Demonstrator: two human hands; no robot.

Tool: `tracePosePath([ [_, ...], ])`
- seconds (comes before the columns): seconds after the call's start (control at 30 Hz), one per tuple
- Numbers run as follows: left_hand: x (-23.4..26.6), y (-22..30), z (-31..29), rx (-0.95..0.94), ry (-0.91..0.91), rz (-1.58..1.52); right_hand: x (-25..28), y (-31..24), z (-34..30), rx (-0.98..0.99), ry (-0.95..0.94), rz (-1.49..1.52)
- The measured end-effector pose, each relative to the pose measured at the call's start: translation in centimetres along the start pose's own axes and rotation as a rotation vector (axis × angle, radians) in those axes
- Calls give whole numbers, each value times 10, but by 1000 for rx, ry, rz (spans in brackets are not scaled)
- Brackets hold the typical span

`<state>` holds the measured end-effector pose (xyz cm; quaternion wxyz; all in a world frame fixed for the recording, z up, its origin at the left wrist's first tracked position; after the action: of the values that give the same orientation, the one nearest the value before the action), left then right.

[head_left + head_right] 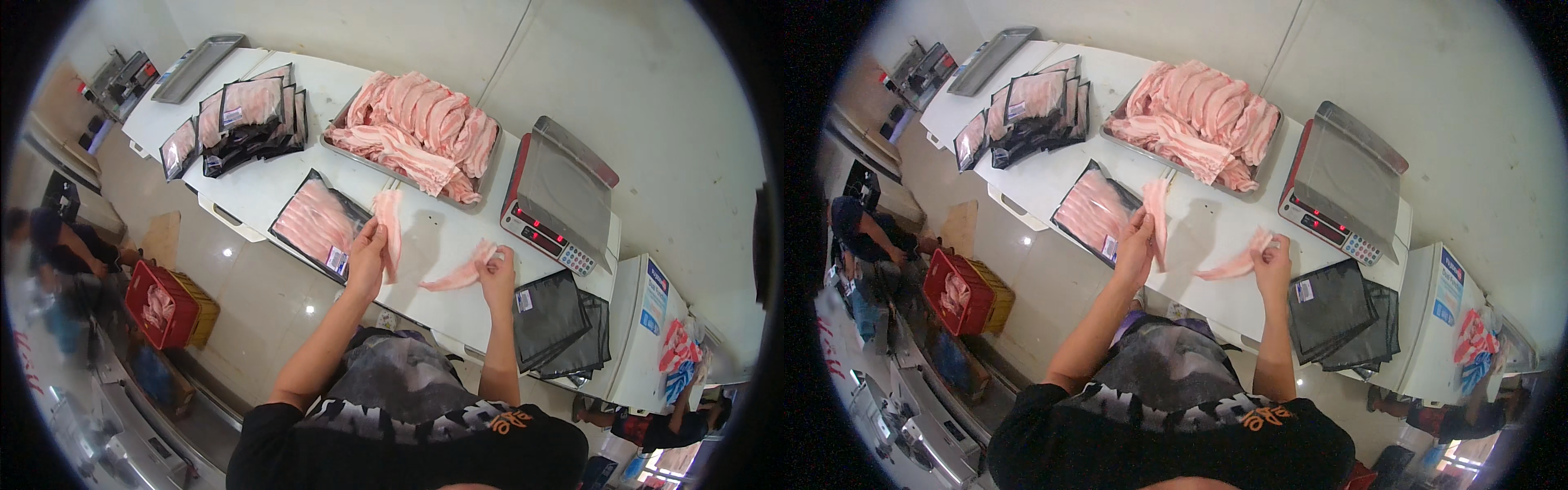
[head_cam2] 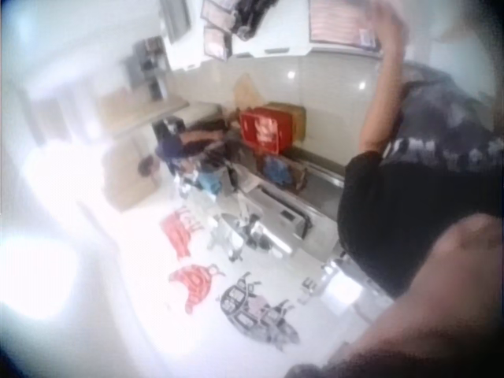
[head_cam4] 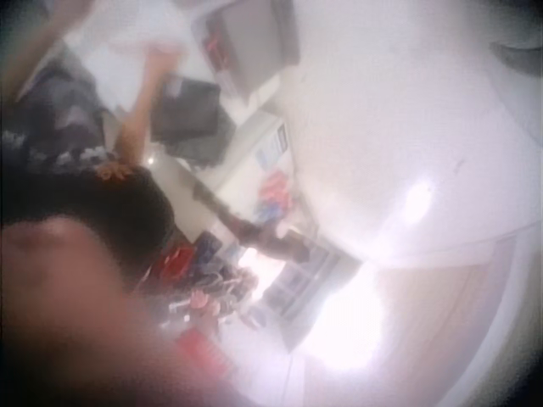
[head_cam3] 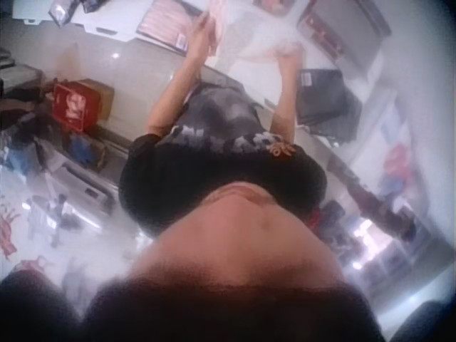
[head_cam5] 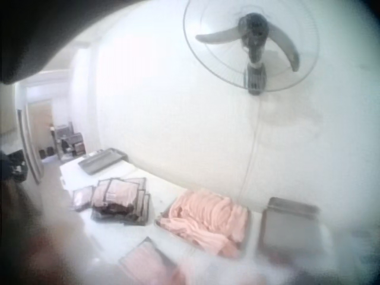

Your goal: The person places slices of raw pork belly into black vacuum-seal bags on a counter, then seals them using a vacuum sealer. They repeat this process for multiple portions, stacking the sealed packages on the left side of the workspace.

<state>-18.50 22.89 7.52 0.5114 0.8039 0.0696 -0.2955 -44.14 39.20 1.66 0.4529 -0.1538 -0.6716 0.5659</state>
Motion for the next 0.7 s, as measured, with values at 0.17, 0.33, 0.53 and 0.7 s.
tracePosePath([
  [0.17, -19, 32, -15, -94, -287, 567, 21, -59, -9, 303, 141, -137],
  [0.33, -48, 46, -45, -186, -515, 834, 15, -118, -1, 150, -789, 682],
  [0.53, -55, 56, -48, -424, -631, 1024, 9, -105, -13, 71, -851, 520],
  [0.7, -41, 41, -41, -759, -581, 1134, -2, -114, -27, 172, -598, 326],
])
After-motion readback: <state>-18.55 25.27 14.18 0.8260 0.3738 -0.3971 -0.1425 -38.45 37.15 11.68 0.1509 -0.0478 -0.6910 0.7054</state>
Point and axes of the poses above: each hand's wrist, its own z-axis towards the middle knuckle, its own x-axis out of the back of the hand, y = z × x, the point moved 1 cm from there along z, towards the middle knuckle, and after that the axes turned 5 degrees about y, right-handed, at the moved point
